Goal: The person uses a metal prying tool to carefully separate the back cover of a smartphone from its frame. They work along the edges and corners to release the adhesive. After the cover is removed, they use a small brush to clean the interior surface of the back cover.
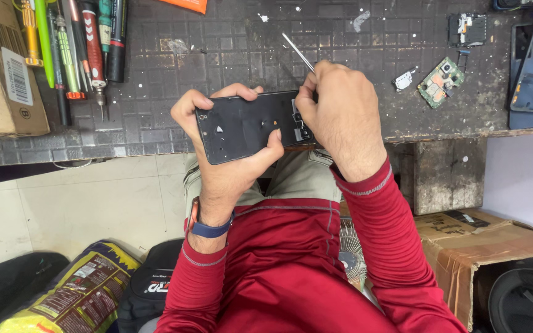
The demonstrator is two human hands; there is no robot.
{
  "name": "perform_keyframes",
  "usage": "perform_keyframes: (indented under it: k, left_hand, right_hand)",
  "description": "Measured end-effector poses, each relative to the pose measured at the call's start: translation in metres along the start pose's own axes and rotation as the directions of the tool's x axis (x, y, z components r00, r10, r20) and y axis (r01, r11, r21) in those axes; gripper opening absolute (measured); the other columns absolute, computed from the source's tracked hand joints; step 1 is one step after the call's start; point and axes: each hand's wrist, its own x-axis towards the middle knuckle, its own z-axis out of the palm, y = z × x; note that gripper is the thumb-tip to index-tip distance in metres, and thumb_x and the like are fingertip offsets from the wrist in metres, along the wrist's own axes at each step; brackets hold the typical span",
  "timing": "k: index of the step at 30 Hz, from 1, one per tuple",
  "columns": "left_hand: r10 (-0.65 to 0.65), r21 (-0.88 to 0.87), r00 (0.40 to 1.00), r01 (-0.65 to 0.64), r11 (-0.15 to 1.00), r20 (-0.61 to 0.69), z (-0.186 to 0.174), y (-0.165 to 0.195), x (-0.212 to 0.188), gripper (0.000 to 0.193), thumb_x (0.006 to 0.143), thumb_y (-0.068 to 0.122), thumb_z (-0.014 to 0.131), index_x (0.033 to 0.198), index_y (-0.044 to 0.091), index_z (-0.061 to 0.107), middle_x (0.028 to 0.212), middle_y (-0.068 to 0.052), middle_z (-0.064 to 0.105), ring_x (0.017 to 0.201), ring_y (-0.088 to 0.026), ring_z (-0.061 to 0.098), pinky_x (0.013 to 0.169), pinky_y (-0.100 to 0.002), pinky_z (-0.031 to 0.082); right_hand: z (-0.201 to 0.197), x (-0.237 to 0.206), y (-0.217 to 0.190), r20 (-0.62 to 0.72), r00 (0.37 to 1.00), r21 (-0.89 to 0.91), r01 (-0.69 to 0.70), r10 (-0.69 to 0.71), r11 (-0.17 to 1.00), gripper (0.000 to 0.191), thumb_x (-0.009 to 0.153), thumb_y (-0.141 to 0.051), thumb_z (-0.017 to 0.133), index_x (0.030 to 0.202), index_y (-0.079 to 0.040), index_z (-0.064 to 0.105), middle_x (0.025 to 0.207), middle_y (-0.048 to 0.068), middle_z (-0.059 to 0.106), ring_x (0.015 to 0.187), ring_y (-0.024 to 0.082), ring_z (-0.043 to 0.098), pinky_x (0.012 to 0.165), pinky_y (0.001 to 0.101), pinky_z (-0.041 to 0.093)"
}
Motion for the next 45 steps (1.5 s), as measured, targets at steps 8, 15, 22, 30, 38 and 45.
perform_keyframes:
  k: [8,15,22,30,38,45]
  left_hand:
    - [0.007,-0.019,1.000,-0.007,1.000,-0.012,0.001,0.000,-0.001,0.080,0.085,-0.010,0.082,0.125,0.012,0.017,0.126,-0.012,0.057,0.127,-0.026,0.064,0.115,-0.037,0.051]
    - [-0.018,-0.083,1.000,0.018,0.996,-0.003,0.002,-0.001,-0.002,0.079,0.087,-0.010,0.081,0.127,0.013,0.016,0.127,-0.012,0.056,0.125,-0.026,0.065,0.114,-0.038,0.054]
    - [0.007,-0.031,1.000,-0.008,0.999,-0.007,0.001,-0.001,-0.001,0.080,0.087,-0.010,0.082,0.127,0.013,0.016,0.126,-0.013,0.056,0.125,-0.027,0.066,0.114,-0.038,0.054]
    - [-0.006,0.254,1.000,0.010,0.967,-0.016,-0.001,0.004,0.007,0.079,0.082,-0.010,0.074,0.142,0.006,0.025,0.133,-0.020,0.055,0.115,-0.027,0.068,0.107,-0.038,0.055]
    - [-0.340,-0.118,0.939,0.333,0.936,-0.052,0.002,0.001,0.032,0.041,0.095,-0.002,0.058,0.135,-0.003,0.053,0.120,-0.017,0.076,0.102,-0.015,0.074,0.088,-0.030,0.062]
    - [-0.363,-0.083,0.928,0.356,0.931,-0.082,0.004,-0.003,0.037,0.039,0.093,-0.003,0.060,0.131,-0.002,0.056,0.113,-0.014,0.078,0.099,-0.014,0.074,0.084,-0.028,0.063]
  right_hand:
    - [0.001,0.004,0.014,0.019,0.994,-0.012,0.106,-0.106,0.994,0.012,0.088,-0.007,0.074,0.087,0.002,0.065,0.080,0.020,0.070,0.075,0.038,0.070,0.069,0.0454,0.056]
    - [0.000,0.003,0.023,0.067,0.997,0.207,-0.051,0.038,0.977,0.015,0.098,-0.010,0.068,0.093,0.003,0.062,0.074,0.017,0.068,0.067,0.032,0.069,0.061,0.0411,0.052]
    - [-0.012,-0.002,0.028,-0.001,0.986,0.433,-0.152,0.169,0.889,0.016,0.110,-0.012,0.054,0.103,0.002,0.059,0.074,0.006,0.059,0.066,0.011,0.054,0.061,0.0307,0.045]
    - [-0.014,-0.017,0.025,-0.203,0.979,0.535,0.133,-0.026,0.834,0.022,0.116,-0.017,0.049,0.112,0.000,0.064,0.104,0.004,0.043,0.086,0.009,0.051,0.076,0.0228,0.048]
    - [-0.001,-0.067,0.020,-0.321,0.928,0.703,0.102,0.186,0.704,0.008,0.107,0.006,0.067,0.114,0.006,0.064,0.115,0.009,0.058,0.099,0.017,0.068,0.085,0.0263,0.058]
    - [0.022,-0.088,0.014,-0.319,0.912,0.777,0.095,0.258,0.623,0.010,0.111,0.008,0.059,0.117,0.006,0.052,0.115,0.014,0.064,0.100,0.021,0.074,0.094,0.0313,0.064]
